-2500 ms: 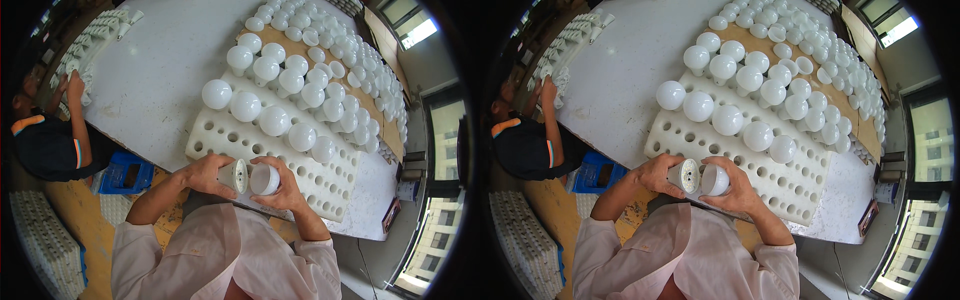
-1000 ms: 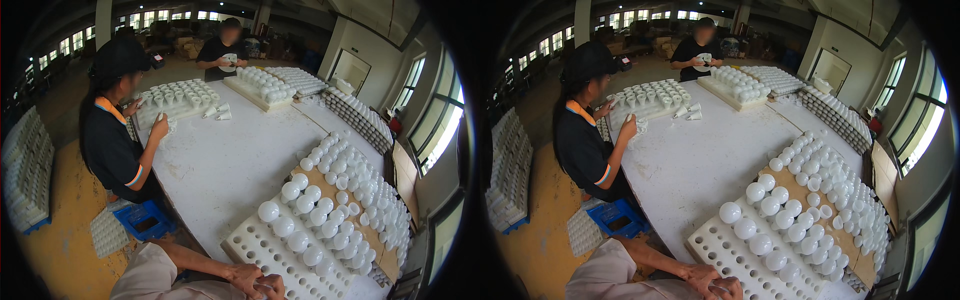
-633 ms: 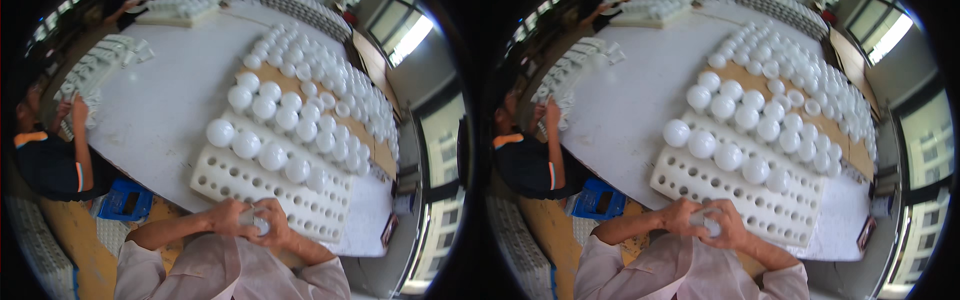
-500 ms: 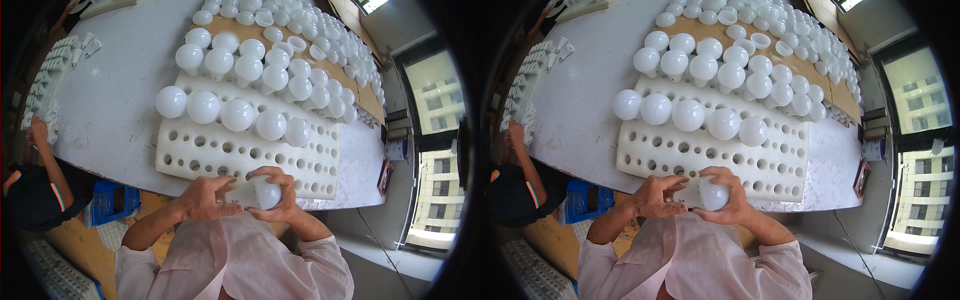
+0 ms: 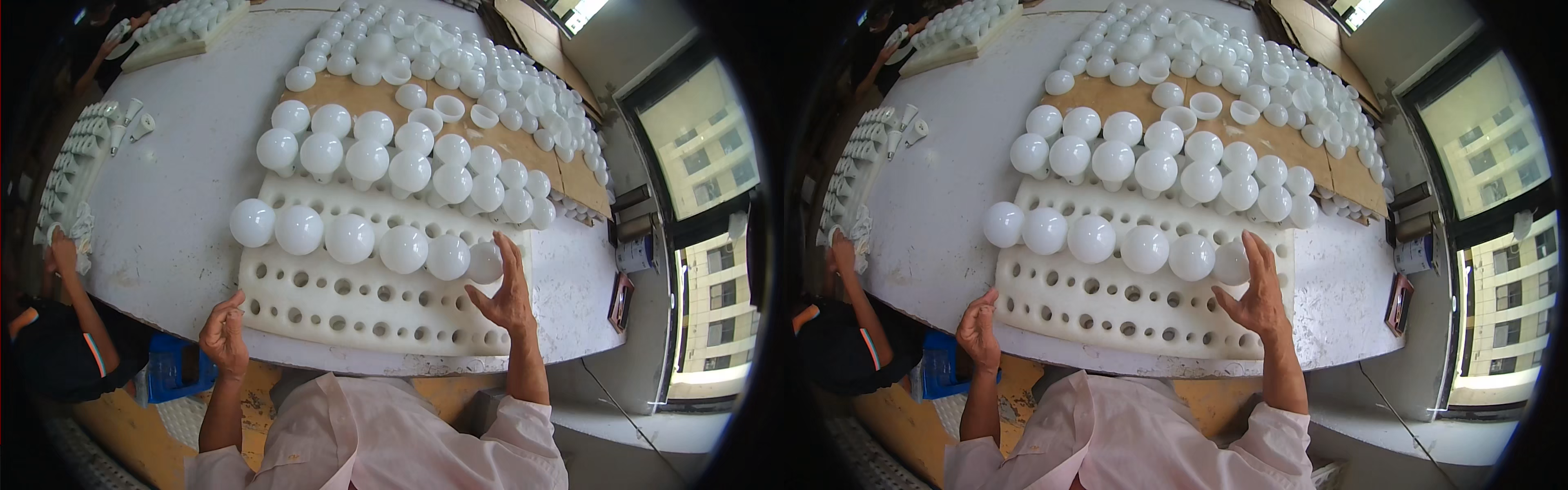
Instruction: The person assembles light bulbs by taking bulb bases and covers, pressing the covers onto the bases by hand, and placing the assembled light bulbs into the slots of a foam tray.
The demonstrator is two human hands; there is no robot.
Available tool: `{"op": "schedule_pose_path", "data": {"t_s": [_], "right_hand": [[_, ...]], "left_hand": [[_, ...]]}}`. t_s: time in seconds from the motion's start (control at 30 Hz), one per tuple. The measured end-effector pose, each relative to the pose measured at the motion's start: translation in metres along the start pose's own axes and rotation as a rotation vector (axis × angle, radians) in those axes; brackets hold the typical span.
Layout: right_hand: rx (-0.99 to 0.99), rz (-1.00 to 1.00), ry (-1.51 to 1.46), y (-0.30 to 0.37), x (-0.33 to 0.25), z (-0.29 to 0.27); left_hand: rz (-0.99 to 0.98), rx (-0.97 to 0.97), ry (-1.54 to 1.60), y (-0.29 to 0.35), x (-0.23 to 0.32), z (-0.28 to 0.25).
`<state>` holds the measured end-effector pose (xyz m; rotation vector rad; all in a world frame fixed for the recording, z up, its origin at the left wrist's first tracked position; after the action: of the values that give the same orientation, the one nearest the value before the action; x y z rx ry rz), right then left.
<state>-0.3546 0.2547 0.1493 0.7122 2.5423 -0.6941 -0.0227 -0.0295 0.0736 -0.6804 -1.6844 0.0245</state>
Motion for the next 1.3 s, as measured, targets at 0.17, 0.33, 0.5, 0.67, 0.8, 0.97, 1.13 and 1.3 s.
{"op": "schedule_pose_path", "data": {"t_s": [0.17, 0.33, 0.5, 0.67, 0.8, 0.97, 1.13, 1.3], "right_hand": [[0.480, 0.403, -0.248, 0.085, 0.091, -0.053], [0.283, 0.767, -0.567, 0.140, 0.168, -0.027], [0.232, 0.762, -0.555, 0.126, 0.165, -0.024], [0.430, 0.725, -0.365, 0.117, 0.196, -0.064], [0.523, 0.494, -0.351, 0.053, 0.165, -0.099], [0.272, 0.239, -0.190, -0.076, 0.109, -0.085], [-0.067, 0.155, 0.237, -0.200, 0.122, -0.024], [-0.207, 0.000, 0.325, -0.265, 0.226, -0.026]], "left_hand": [[-0.356, 0.108, 0.098, 0.022, -0.081, -0.020], [-0.375, -0.015, 0.154, 0.029, -0.079, 0.011], [-0.336, -0.077, 0.137, 0.026, -0.068, 0.019], [-0.315, -0.139, 0.160, 0.023, -0.065, 0.024], [-0.302, -0.189, 0.064, 0.011, -0.066, 0.022], [-0.338, -0.099, 0.046, 0.022, -0.082, 0.009], [-0.454, -0.031, 0.086, 0.032, -0.094, 0.005], [-0.476, -0.009, 0.286, 0.019, -0.083, 0.017]]}}
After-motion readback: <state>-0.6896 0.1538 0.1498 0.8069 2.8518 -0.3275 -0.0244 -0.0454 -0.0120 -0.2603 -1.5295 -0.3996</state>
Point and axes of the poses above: each hand's wrist, its own y-axis away from the middle knuckle, its own z-axis out of the palm, x = y × z, the point moved 7 cm from there along -y, towards the middle knuckle, and after that the axes turned 3 degrees about -y, right-handed, at the moved point
